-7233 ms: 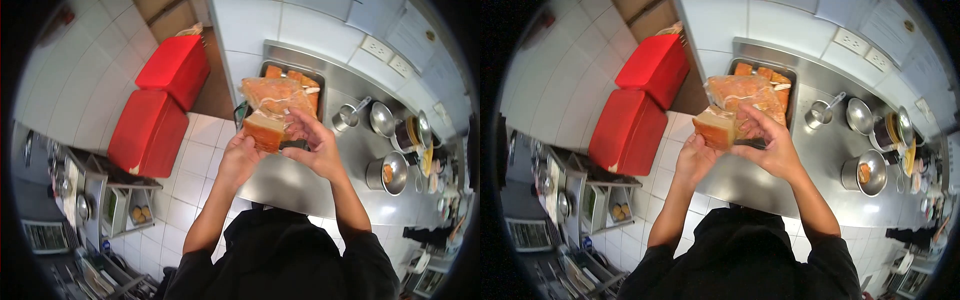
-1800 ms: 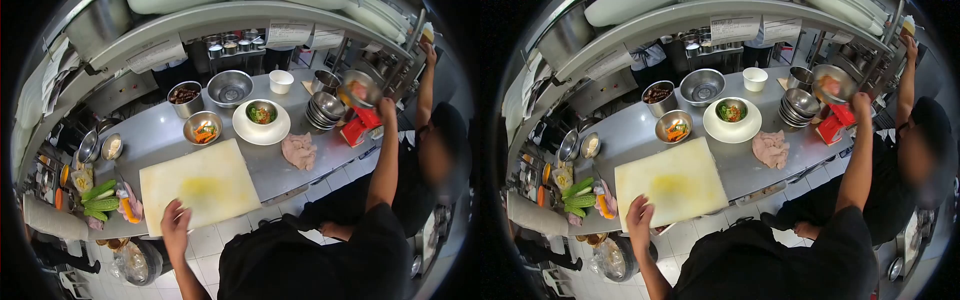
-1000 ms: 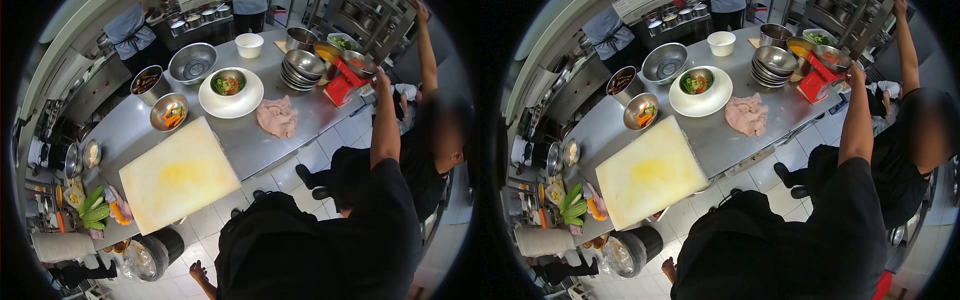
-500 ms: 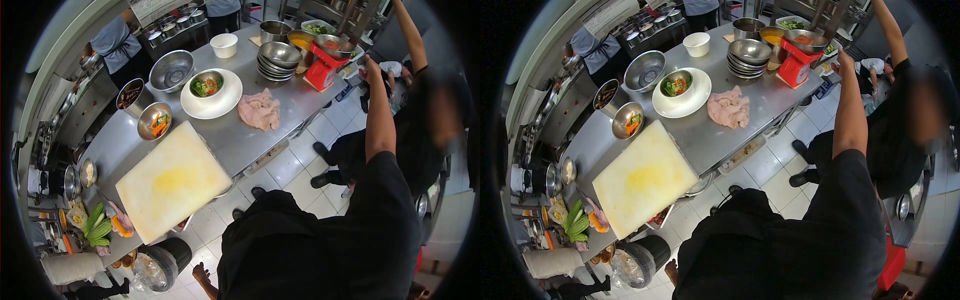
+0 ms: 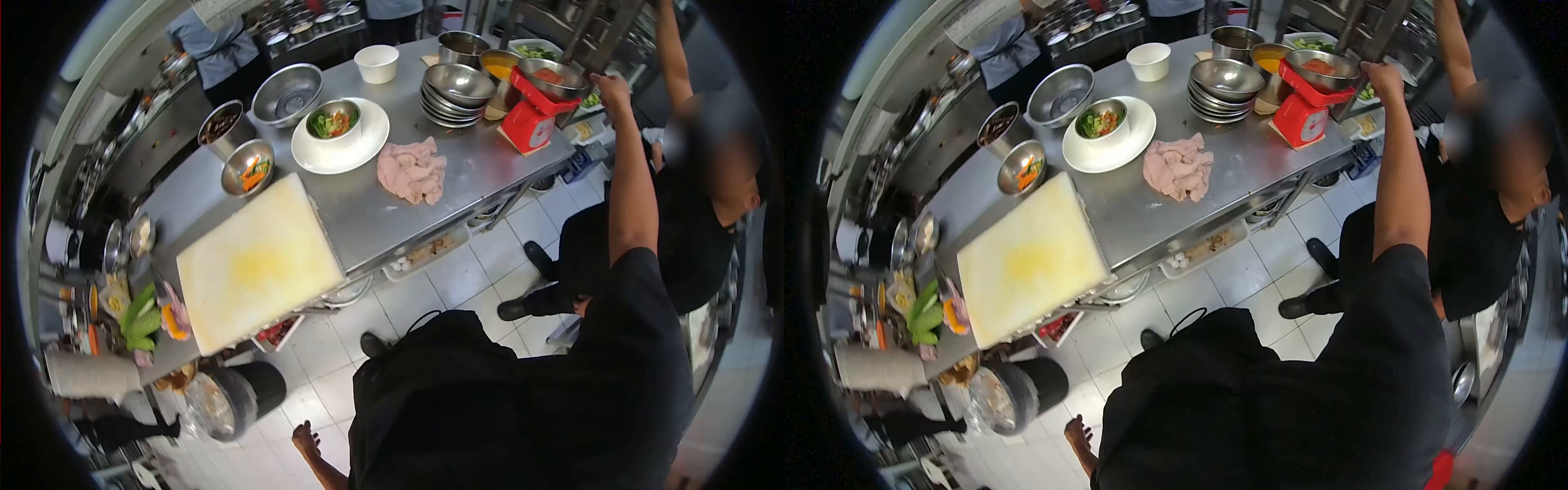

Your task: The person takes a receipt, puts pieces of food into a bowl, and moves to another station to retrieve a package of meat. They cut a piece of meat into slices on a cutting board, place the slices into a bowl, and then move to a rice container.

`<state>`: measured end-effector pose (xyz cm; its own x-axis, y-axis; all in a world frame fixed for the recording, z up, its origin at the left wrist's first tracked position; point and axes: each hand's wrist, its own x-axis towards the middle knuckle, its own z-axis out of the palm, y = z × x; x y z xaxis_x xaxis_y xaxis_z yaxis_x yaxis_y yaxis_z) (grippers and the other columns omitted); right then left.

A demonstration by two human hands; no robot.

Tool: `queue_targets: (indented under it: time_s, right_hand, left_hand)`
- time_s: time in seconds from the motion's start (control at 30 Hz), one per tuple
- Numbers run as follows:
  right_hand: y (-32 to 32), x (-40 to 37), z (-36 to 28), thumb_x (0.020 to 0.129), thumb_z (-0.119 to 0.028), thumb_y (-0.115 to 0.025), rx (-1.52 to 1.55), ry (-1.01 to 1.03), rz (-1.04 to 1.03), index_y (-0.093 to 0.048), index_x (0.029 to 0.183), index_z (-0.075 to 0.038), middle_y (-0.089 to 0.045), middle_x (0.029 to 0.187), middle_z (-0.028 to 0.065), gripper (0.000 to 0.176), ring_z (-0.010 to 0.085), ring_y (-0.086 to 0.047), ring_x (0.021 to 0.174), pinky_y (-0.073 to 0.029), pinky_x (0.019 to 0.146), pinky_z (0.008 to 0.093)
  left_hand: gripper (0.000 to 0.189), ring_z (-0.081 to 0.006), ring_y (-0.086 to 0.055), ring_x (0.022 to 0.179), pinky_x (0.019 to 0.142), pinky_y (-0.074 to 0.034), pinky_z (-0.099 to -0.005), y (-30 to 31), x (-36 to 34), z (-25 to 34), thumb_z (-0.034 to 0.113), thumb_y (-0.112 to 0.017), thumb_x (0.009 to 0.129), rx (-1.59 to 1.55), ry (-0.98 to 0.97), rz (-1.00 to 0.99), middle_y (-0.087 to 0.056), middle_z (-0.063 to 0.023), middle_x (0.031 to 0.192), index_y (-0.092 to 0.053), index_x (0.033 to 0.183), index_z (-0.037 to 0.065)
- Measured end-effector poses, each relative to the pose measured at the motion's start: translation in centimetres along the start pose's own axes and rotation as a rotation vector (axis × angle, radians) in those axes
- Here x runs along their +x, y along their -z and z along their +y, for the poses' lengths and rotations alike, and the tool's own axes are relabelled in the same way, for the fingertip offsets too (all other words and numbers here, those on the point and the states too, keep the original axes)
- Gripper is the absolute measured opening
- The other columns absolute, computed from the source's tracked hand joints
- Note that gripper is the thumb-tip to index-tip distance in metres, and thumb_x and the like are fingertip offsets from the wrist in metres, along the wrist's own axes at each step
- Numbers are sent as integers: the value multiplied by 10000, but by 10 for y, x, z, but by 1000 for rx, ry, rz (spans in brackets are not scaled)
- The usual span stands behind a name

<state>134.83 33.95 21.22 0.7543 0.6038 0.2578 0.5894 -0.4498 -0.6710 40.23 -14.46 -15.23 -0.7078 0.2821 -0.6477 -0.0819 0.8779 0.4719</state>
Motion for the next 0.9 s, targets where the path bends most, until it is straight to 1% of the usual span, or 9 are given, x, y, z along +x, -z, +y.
queue_targets:
  time_s: [0.13, 0.2, 0.3, 0.47, 0.63, 0.67, 0.73, 0.8, 0.9]
  right_hand:
    - [-33, 55, -16, 791, -397, -729, -88, 393, -178, -701, 875, -8, -659, 744, 77, 399, 156, -590, 628, -453, 566, 332]
    - [-43, 67, -22, 821, -414, -725, -58, 428, -360, -701, 1016, -6, -653, 785, 49, 453, 145, -553, 668, -454, 615, 315]
    - [-51, 73, -38, 826, -420, -723, -96, 373, -495, -707, 1040, -30, -661, 834, 39, 445, 147, -544, 665, -455, 607, 312]
    - [-49, 60, -55, 822, -420, -728, -132, 379, -570, -705, 990, -91, -558, 721, -23, 370, 93, -441, 597, -344, 500, 273]
    - [-54, 59, -58, 797, -423, -741, -158, 403, -612, -703, 1027, -76, -576, 737, -14, 418, 96, -460, 600, -337, 472, 271]
    - [-54, 52, -60, 785, -432, -748, -170, 423, -617, -704, 1032, -71, -591, 750, -6, 440, 102, -478, 606, -344, 470, 269]
    - [-55, 41, -60, 751, -479, -758, -220, 494, -615, -701, 1064, -48, -639, 822, 34, 536, 138, -549, 670, -414, 531, 286]
    - [-68, 53, -55, 691, -560, -767, -322, 546, -665, -683, 1132, -12, -689, 966, 117, 708, 214, -637, 838, -507, 712, 336]
    - [-83, 48, -51, 703, -596, -731, -471, 576, -739, -684, 1146, -21, -698, 1030, 142, 727, 249, -655, 918, -506, 814, 381]
  left_hand:
    - [609, -301, -651, 805, 646, -514, -420, -47, -63, -32, 324, -699, 858, -111, 32, -14, -647, -174, 1145, -497, 1361, 47]
    - [619, -309, -654, 826, 651, -514, -411, -71, -102, -42, 324, -699, 865, -118, 52, -33, -641, -181, 1173, -485, 1369, 34]
    - [631, -325, -654, 868, 669, -514, -402, -101, -150, -55, 327, -705, 868, -102, 102, -86, -637, -167, 1196, -471, 1377, 37]
    - [628, -328, -658, 850, 648, -511, -413, -114, -195, -86, 317, -700, 872, -87, 138, -78, -640, -167, 1161, -465, 1379, 31]
    - [634, -340, -671, 829, 620, -525, -425, -120, -218, -105, 316, -706, 863, -20, 145, -99, -636, -179, 1147, -476, 1364, 2]
    - [642, -340, -671, 831, 627, -527, -427, -120, -211, -129, 317, -706, 862, -10, 32, -133, -634, -184, 1150, -474, 1366, -6]
    - [651, -338, -671, 833, 635, -528, -429, -122, -203, -159, 319, -704, 860, 0, -111, -186, -632, -190, 1155, -471, 1369, -13]
    - [647, -332, -670, 832, 631, -524, -421, -124, -206, -145, 314, -699, 862, 0, -17, -175, -628, -197, 1166, -469, 1371, -13]
    - [643, -326, -669, 826, 625, -521, -412, -130, -227, -102, 306, -691, 866, -5, 167, -132, -625, -202, 1184, -464, 1375, -14]
